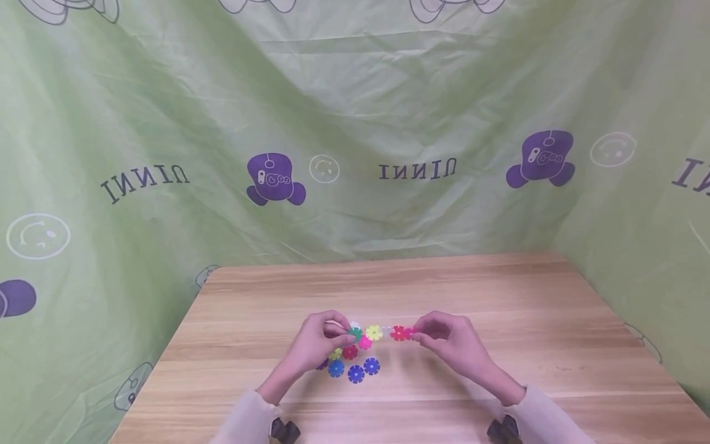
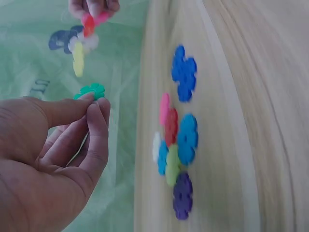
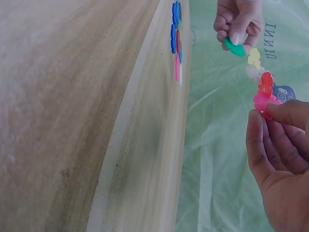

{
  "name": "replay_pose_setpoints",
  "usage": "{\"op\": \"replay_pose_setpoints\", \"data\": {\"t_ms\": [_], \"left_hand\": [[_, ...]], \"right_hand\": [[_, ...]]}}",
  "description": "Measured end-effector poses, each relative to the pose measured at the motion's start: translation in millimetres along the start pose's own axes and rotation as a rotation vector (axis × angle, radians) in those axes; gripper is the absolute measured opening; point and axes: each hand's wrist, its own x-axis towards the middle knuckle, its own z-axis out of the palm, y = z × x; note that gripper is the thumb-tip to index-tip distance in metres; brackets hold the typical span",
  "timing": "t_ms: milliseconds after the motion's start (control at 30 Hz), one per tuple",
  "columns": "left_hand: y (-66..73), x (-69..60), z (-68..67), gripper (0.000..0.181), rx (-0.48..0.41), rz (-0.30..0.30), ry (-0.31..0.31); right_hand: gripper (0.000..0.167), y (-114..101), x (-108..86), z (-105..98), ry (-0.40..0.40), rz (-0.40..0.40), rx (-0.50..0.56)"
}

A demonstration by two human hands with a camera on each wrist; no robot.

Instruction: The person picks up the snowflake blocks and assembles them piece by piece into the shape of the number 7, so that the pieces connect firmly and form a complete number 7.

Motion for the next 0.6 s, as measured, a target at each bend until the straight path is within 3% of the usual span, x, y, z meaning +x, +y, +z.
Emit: {"op": "replay_pose_setpoints", "data": {"t_ms": [267,600], "left_hand": [[11.0,-5.8,5.3,0.025,-0.059,-0.026,0.003],[6.9,-7.0,4.6,0.024,-0.07,-0.059,0.026]], "right_hand": [[0.014,-1.9,0.0,0.0,-0.011,0.002,-0.011],[0.014,-3.8,-0.5,-0.2,-0.006,-0.009,-0.011]]}}
